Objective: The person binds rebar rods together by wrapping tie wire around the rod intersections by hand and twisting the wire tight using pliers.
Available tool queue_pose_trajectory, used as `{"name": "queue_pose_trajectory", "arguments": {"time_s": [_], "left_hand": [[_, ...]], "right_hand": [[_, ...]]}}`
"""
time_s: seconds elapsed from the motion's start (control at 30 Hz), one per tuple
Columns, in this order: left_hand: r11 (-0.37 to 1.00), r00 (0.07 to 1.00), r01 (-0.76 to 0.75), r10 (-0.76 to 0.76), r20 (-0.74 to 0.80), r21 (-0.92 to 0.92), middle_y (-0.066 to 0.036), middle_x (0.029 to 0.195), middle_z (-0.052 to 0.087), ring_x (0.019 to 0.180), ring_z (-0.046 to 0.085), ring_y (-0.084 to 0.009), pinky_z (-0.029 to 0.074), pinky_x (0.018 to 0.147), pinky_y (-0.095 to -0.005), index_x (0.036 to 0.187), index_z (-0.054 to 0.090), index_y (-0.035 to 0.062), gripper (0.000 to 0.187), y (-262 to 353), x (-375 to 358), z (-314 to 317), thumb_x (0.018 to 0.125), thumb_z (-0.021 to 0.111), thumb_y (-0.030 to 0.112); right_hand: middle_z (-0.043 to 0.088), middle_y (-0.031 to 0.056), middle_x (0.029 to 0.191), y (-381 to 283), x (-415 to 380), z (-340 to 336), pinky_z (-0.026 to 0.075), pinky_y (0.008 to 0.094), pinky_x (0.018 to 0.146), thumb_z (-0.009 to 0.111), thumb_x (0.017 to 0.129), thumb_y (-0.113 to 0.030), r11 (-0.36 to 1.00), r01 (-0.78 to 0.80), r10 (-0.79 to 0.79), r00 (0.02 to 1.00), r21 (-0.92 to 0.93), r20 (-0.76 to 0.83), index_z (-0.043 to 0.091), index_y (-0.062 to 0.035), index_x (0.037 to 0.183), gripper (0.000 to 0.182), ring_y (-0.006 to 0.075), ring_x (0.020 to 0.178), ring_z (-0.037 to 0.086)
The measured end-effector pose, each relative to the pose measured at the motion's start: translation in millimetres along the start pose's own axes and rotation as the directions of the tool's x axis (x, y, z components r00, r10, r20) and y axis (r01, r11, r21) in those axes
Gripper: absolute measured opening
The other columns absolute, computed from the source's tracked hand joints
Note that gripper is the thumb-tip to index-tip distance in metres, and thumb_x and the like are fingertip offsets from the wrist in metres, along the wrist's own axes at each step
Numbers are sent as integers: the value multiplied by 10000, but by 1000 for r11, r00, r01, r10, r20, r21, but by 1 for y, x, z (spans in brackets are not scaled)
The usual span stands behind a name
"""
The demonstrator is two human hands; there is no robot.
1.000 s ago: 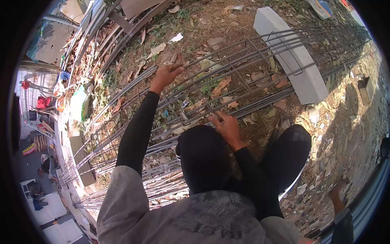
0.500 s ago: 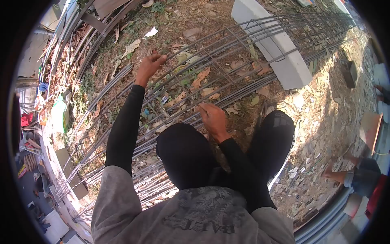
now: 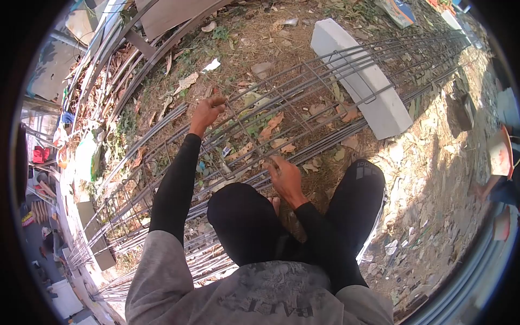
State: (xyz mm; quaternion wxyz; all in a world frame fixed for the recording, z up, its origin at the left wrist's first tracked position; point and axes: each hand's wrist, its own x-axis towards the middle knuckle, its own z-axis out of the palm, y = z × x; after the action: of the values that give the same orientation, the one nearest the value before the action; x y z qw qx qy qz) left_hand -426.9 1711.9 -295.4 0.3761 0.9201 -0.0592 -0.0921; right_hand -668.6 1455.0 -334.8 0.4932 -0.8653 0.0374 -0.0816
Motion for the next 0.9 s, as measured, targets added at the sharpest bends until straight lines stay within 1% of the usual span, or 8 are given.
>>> {"name": "queue_pose_trajectory", "arguments": {"time_s": [0.1,0.17,0.27,0.47,0.57,0.77,0.87,0.9], "left_hand": [[999,999,-38,38,2,-20,-130,1053,800,959,773,-210,577,912,-372,1255,771,54,351,-4,3,2,933,714,181],[992,994,63,-53,94,-110,-120,1005,803,911,777,-191,587,870,-358,1217,782,40,336,-2,12,-6,941,743,227],[963,963,204,-166,213,-174,-98,940,802,848,776,-157,598,801,-334,1154,797,28,364,-3,27,-19,946,782,327],[905,941,283,-198,274,-319,-40,931,785,793,759,-128,609,716,-297,1043,801,56,390,-5,30,-14,928,826,429],[869,931,304,-183,316,-391,-26,942,767,778,751,-118,607,691,-265,1041,790,67,378,-18,38,-12,911,848,417],[840,918,360,-242,313,-406,19,872,741,751,718,-72,561,635,-223,1072,787,94,394,-15,39,-15,880,878,425],[849,909,369,-245,337,-377,28,858,731,740,711,-65,549,619,-218,1062,784,98,387,-14,40,-13,875,883,422],[846,909,369,-242,340,-384,30,849,727,735,707,-63,544,614,-216,1054,784,99,384,-15,40,-12,877,881,426]], "right_hand": [[742,232,925,-6,-7,-16,538,500,737,636,1024,-347,992,-126,126,992,12,18,769,-1,1075,374,408,825,723],[703,227,817,-1,-11,-34,498,502,669,554,1051,-324,966,-252,243,962,61,126,753,-1,1067,379,408,699,665],[664,210,748,-3,-4,-60,463,502,625,538,1069,-313,954,-284,297,941,-96,162,734,-1,1047,370,393,613,594],[681,195,813,-20,21,-97,464,465,652,524,1096,-285,940,-239,288,939,-245,189,682,-4,1073,323,351,631,592],[702,191,882,-28,19,-103,472,449,677,557,1085,-273,964,-224,237,968,-145,84,673,-7,1108,291,343,675,613],[724,188,944,-27,6,-87,496,432,705,606,1050,-220,930,-366,367,925,-30,101,708,-25,1142,239,301,736,660],[725,182,888,-32,11,-88,493,419,668,630,1023,-196,987,-160,159,986,-14,-51,740,-32,1126,222,278,680,656],[722,178,860,-41,20,-93,492,417,653,637,1014,-187,980,-190,188,981,-55,-43,746,-34,1118,215,279,661,656]]}}
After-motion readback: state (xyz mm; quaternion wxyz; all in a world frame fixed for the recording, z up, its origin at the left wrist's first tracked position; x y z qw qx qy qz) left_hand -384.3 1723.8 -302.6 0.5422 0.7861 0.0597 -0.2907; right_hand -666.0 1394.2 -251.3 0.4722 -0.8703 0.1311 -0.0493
